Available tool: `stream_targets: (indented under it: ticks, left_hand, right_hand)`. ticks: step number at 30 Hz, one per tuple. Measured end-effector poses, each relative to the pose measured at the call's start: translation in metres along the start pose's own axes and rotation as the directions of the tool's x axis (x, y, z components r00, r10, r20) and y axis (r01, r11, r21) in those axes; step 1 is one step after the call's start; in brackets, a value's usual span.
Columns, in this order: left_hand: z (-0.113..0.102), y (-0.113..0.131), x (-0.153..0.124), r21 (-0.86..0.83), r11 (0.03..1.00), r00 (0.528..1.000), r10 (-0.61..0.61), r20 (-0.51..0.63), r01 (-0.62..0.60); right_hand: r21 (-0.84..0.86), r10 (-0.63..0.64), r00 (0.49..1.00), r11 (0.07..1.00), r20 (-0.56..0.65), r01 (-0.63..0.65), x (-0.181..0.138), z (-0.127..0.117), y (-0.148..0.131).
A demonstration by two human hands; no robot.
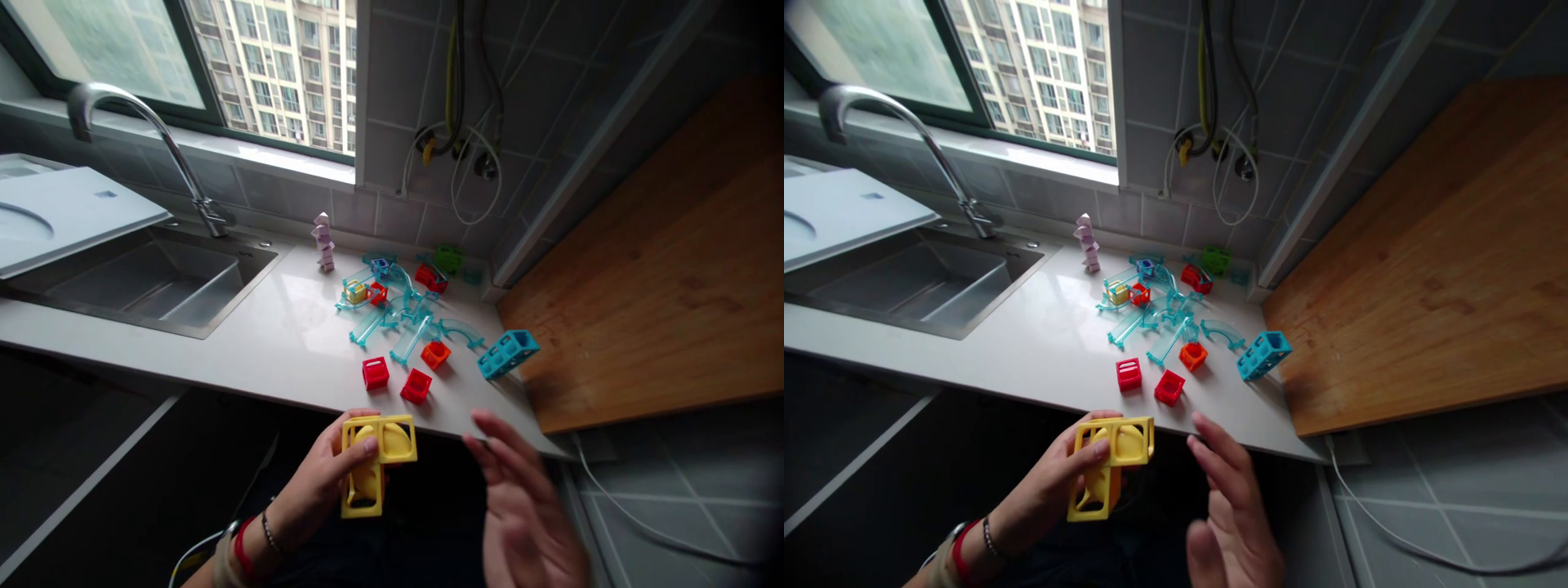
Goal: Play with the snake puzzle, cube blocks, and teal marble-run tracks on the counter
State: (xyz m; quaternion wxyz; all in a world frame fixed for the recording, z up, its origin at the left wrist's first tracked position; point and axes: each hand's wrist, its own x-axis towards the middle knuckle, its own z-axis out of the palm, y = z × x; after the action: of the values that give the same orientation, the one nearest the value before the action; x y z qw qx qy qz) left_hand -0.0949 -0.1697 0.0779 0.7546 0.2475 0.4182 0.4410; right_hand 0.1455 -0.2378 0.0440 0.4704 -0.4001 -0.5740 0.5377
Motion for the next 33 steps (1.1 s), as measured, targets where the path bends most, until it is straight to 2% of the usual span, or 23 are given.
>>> stream_targets:
  ticks: [1, 2, 4, 6, 8, 10, 14, 16, 19, 21, 23, 24, 26, 29, 33]
  left_hand:
    - [-0.003, 0.001, 0.0, -0.013, 0.999, 0.999, 0.037, -0.039, -0.037]
    - [-0.006, 0.002, 0.001, -0.026, 0.997, 0.995, 0.071, -0.075, -0.073]
    - [-0.012, 0.004, 0.0, -0.029, 0.992, 0.987, 0.117, -0.114, -0.121]
    - [-0.018, 0.005, 0.0, 0.01, 0.99, 0.985, 0.138, -0.106, -0.138]
    - [-0.025, 0.004, 0.0, 0.064, 0.985, 0.983, 0.165, -0.087, -0.16]
    - [-0.032, 0.001, -0.001, 0.116, 0.976, 0.977, 0.196, -0.081, -0.186]
    - [-0.048, -0.001, -0.005, 0.182, 0.953, 0.958, 0.264, -0.116, -0.241]
    - [-0.058, 0.005, -0.008, 0.156, 0.951, 0.954, 0.283, -0.094, -0.267]
    - [-0.08, 0.029, 0.001, 0.168, 0.935, 0.943, 0.327, -0.062, -0.313]
    - [-0.1, 0.052, 0.021, 0.347, 0.867, 0.911, 0.406, -0.073, -0.359]
    - [-0.124, 0.079, 0.054, 0.635, 0.659, 0.839, 0.543, -0.031, -0.403]
    - [-0.135, 0.093, 0.074, 0.685, 0.606, 0.812, 0.582, -0.035, -0.405]
    - [-0.154, 0.119, 0.119, 0.746, 0.537, 0.789, 0.614, -0.025, -0.394]
    - [-0.169, 0.15, 0.185, 0.801, 0.472, 0.801, 0.599, 0.015, -0.368]
    - [-0.169, 0.167, 0.252, 0.816, 0.454, 0.857, 0.506, 0.094, -0.357]
  right_hand:
    - [0.005, -0.003, 0.987, 1.0, -0.162, 0.004, 0.016, 0.013, 0.003]
    - [0.015, 0.056, 0.971, 0.998, -0.232, -0.054, 0.028, 0.028, 0.007]
    - [0.12, 0.195, 0.961, 0.977, -0.197, -0.174, 0.041, 0.056, 0.016]
    - [0.256, 0.31, 0.95, 0.922, -0.043, -0.29, 0.042, 0.078, 0.022]
    - [0.353, 0.37, 0.926, 0.859, 0.072, -0.371, 0.041, 0.092, 0.024]
    - [0.394, 0.39, 0.917, 0.833, 0.08, -0.389, 0.044, 0.099, 0.022]
    - [0.383, 0.374, 0.927, 0.853, 0.024, -0.354, 0.061, 0.104, 0.015]
    - [0.361, 0.367, 0.929, 0.862, 0.041, -0.356, 0.069, 0.107, 0.015]
    - [0.307, 0.351, 0.935, 0.885, 0.054, -0.35, 0.079, 0.111, 0.02]
    - [0.269, 0.341, 0.939, 0.901, 0.051, -0.341, 0.086, 0.114, 0.026]
    - [0.24, 0.324, 0.945, 0.915, 0.042, -0.324, 0.097, 0.119, 0.033]
    - [0.228, 0.311, 0.95, 0.923, 0.035, -0.311, 0.104, 0.121, 0.036]
    - [0.206, 0.274, 0.961, 0.94, 0.021, -0.273, 0.124, 0.127, 0.043]
    - [0.175, 0.187, 0.982, 0.967, 0.013, -0.187, 0.161, 0.135, 0.054]
    - [0.165, 0.082, 0.994, 0.982, 0.066, -0.092, 0.201, 0.139, 0.069]
